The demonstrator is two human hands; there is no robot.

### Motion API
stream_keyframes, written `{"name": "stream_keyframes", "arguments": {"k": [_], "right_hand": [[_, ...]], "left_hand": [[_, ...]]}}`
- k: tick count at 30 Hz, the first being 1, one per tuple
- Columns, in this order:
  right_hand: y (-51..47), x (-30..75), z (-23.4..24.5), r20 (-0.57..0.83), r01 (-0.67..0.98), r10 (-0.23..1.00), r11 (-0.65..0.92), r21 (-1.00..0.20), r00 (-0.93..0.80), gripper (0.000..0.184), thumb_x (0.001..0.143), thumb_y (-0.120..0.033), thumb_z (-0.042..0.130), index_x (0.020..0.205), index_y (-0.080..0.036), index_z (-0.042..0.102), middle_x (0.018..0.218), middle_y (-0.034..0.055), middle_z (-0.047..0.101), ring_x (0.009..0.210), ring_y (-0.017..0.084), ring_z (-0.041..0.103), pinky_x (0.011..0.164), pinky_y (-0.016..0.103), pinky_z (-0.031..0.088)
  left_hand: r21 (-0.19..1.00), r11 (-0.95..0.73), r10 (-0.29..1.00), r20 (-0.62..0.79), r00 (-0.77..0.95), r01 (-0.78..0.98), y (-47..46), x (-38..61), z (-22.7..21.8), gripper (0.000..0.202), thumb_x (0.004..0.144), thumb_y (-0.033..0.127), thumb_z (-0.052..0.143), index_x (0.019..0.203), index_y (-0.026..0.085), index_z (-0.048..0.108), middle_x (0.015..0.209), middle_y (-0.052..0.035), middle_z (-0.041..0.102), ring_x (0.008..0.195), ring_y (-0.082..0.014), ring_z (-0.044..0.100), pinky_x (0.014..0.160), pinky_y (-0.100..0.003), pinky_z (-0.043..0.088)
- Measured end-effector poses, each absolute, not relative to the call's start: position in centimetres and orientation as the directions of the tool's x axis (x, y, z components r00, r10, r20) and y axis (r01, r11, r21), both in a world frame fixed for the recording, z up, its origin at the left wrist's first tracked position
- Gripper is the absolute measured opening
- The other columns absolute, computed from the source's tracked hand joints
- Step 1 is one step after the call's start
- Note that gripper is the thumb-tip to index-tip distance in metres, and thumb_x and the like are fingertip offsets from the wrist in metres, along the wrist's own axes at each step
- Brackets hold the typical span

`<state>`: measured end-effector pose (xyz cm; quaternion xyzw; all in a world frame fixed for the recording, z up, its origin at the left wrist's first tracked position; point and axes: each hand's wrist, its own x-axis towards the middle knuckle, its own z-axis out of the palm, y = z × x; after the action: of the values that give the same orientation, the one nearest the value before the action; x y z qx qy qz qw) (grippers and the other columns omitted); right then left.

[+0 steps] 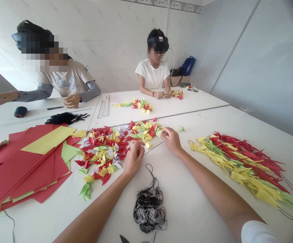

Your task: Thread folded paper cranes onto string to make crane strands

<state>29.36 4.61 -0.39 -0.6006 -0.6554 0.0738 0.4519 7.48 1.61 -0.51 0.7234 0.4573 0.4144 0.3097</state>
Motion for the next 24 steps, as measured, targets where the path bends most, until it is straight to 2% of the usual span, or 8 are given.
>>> {"name": "stream_keyframes", "arguments": {"k": [3, 7, 15, 24], "right_hand": [[4.0, 27.9, 0.1, 0.407, 0.399, 0.894, 0.309, -0.864, 0.190, 0.027, 0.087, -0.038, 0.056, 0.069, -0.023, 0.044, 0.062, -0.0041, 0.038, 0.060, 0.014, 0.038, 0.060, 0.027, 0.033], [3.2, 26.4, 0.3, 0.309, 0.187, 0.938, 0.280, -0.942, 0.155, 0.031, 0.086, -0.045, 0.059, 0.068, -0.022, 0.046, 0.063, -0.0043, 0.037, 0.059, 0.013, 0.034, 0.056, 0.027, 0.029], [2.8, 25.9, 0.3, 0.294, 0.140, 0.950, 0.279, -0.950, 0.104, 0.034, 0.084, -0.048, 0.062, 0.068, -0.022, 0.047, 0.063, -0.0040, 0.037, 0.058, 0.013, 0.033, 0.054, 0.026, 0.030], [2.7, 25.7, 0.2, 0.321, 0.135, 0.943, 0.309, -0.942, 0.085, 0.030, 0.086, -0.044, 0.060, 0.070, -0.022, 0.047, 0.064, -0.0037, 0.038, 0.060, 0.013, 0.035, 0.056, 0.026, 0.030]], "left_hand": [[0.840, -0.365, 0.924, 0.274, 0.266, 0.401, 1.7, 7.6, -0.5, 0.011, 0.094, 0.030, 0.047, 0.094, 0.023, 0.056, 0.059, 0.0055, 0.056, 0.047, -0.0110, 0.044, 0.052, -0.022, 0.033], [0.841, -0.352, 0.927, 0.253, 0.276, 0.411, 1.7, 7.7, -0.5, 0.012, 0.093, 0.030, 0.051, 0.091, 0.022, 0.060, 0.062, 0.0034, 0.064, 0.045, -0.0106, 0.049, 0.051, -0.022, 0.037], [0.849, -0.358, 0.926, 0.272, 0.261, 0.388, 1.7, 7.7, -0.6, 0.013, 0.093, 0.030, 0.050, 0.094, 0.022, 0.061, 0.064, 0.0032, 0.067, 0.043, -0.0105, 0.052, 0.050, -0.023, 0.040], [0.846, -0.354, 0.929, 0.269, 0.253, 0.400, 1.7, 7.7, -0.6, 0.014, 0.092, 0.028, 0.051, 0.095, 0.022, 0.062, 0.063, 0.0030, 0.067, 0.043, -0.0102, 0.049, 0.050, -0.022, 0.038]]}}
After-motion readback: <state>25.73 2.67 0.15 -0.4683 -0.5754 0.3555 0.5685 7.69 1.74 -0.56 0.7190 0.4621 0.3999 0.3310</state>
